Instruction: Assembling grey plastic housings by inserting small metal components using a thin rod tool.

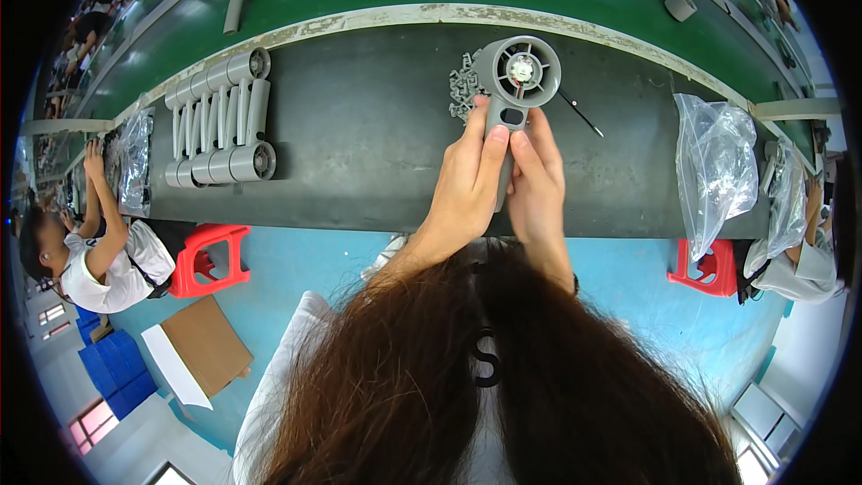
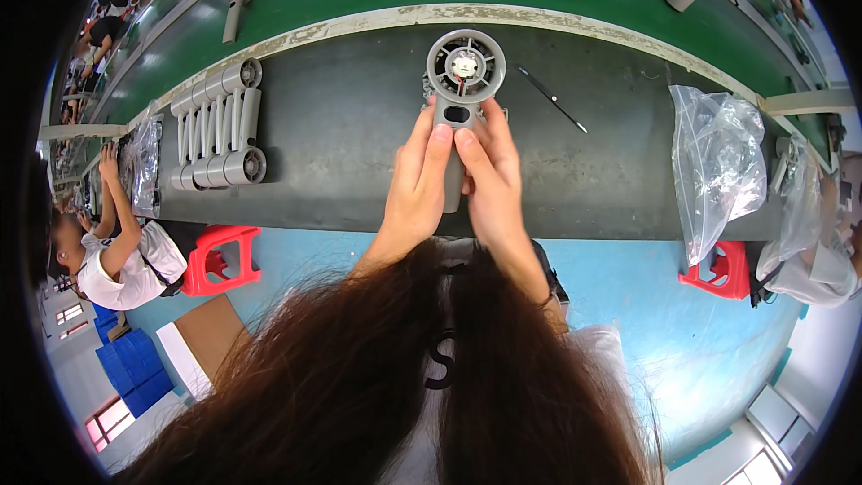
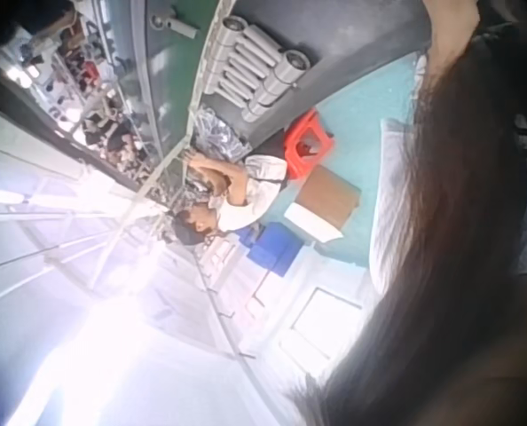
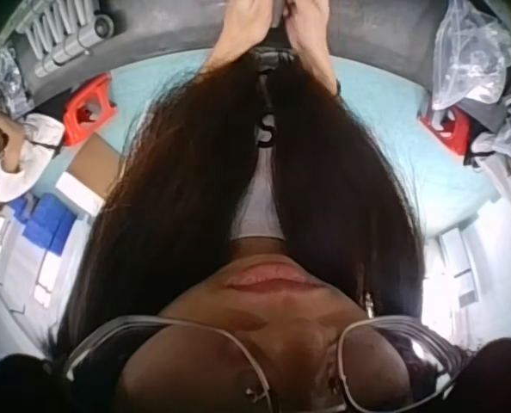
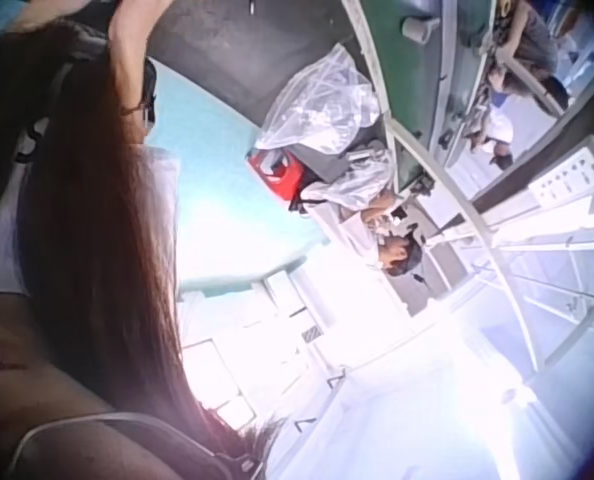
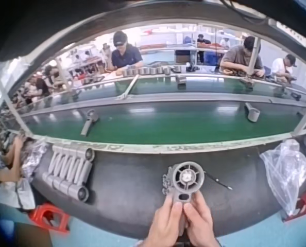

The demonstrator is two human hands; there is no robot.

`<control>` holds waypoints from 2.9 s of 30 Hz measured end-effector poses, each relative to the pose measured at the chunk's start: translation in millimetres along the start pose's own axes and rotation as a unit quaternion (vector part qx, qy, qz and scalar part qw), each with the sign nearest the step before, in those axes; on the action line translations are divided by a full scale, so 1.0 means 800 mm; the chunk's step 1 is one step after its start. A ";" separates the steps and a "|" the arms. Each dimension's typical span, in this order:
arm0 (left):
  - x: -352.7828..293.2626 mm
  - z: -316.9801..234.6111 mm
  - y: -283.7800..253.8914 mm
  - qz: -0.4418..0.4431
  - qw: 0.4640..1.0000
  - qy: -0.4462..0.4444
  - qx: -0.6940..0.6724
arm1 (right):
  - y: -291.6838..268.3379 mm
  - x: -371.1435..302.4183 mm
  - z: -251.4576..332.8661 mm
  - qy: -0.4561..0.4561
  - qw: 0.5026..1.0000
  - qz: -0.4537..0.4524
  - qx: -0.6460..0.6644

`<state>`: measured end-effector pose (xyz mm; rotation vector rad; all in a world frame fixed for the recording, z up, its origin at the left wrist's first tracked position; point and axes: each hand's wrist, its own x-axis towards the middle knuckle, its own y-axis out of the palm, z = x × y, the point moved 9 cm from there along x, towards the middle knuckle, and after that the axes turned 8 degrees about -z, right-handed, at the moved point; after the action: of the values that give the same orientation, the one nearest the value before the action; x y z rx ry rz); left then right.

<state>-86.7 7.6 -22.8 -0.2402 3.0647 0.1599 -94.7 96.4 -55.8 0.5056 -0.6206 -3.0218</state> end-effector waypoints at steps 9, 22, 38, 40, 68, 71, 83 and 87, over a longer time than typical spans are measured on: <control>-0.002 -0.015 -0.003 -0.064 0.986 0.150 0.028 | 0.014 -0.003 0.009 -0.151 0.986 -0.038 0.050; -0.001 0.006 -0.004 -0.066 0.993 0.043 -0.085 | 0.006 -0.009 0.002 -0.064 0.997 -0.047 0.006; -0.007 0.002 0.001 0.012 1.000 0.012 -0.001 | 0.013 0.001 0.011 -0.012 0.999 0.018 -0.036; -0.006 -0.009 0.002 0.003 0.999 0.022 0.037 | 0.002 0.004 -0.008 -0.004 0.996 0.043 -0.072; 0.023 -0.012 -0.074 -0.102 0.987 0.093 0.077 | -0.030 0.010 0.029 -0.081 0.996 -0.019 0.024; 0.024 -0.012 -0.076 -0.101 0.987 0.088 0.087 | -0.028 0.006 0.030 -0.098 0.995 -0.010 0.006; 0.021 -0.001 -0.079 -0.091 0.985 0.076 0.123 | -0.009 -0.008 0.030 -0.086 0.995 0.041 0.000; 0.019 0.000 -0.083 -0.102 0.987 0.074 0.102 | -0.007 -0.008 0.030 -0.079 0.996 0.048 -0.003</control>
<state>-91.4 -59.6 -30.8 -0.5742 3.1430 -0.1888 -95.8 111.2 -35.1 0.2310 -0.6215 -2.9913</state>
